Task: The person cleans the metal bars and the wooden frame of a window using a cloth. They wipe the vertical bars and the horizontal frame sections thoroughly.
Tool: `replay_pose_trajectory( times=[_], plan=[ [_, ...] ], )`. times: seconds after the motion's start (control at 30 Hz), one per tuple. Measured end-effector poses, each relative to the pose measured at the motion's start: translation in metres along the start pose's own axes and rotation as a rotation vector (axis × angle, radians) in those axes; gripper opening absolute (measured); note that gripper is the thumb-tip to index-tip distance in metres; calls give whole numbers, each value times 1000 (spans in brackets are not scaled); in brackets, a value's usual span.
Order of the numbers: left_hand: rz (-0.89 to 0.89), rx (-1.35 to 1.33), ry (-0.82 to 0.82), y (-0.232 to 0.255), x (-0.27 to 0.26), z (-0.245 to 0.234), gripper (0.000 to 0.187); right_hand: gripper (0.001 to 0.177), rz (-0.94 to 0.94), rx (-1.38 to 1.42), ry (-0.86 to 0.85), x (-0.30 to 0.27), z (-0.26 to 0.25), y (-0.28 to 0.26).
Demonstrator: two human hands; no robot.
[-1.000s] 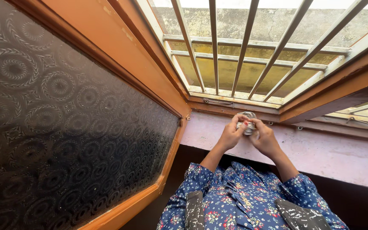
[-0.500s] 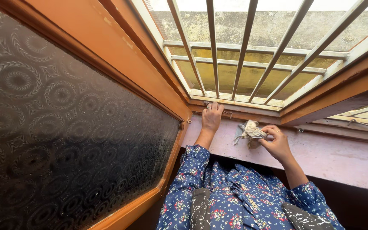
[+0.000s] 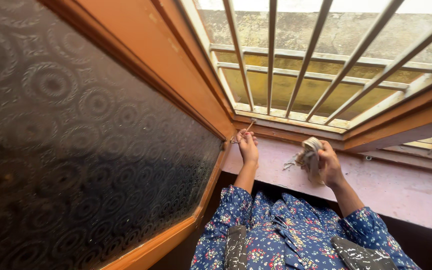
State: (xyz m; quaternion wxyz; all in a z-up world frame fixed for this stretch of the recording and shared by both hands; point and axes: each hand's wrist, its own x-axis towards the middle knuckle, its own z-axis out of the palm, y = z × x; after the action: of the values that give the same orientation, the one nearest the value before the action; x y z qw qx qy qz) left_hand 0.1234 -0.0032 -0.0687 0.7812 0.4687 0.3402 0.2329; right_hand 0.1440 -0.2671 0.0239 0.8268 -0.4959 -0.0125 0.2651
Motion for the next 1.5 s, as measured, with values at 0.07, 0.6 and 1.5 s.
replay_pose_trajectory(
  times=[0.07,0.6,1.5],
  plan=[
    [-107,-22,-15,-3,-5,-8,24,40,124,-151,93,10,21,-5],
    [-437,-136,-56,12,9,-44,46,50,-1007,-1788,-207,121,142,45],
    [-414,13,-213,18,-46,-71,29,25,-581,-2179,-60,145,138,76]
  ],
)
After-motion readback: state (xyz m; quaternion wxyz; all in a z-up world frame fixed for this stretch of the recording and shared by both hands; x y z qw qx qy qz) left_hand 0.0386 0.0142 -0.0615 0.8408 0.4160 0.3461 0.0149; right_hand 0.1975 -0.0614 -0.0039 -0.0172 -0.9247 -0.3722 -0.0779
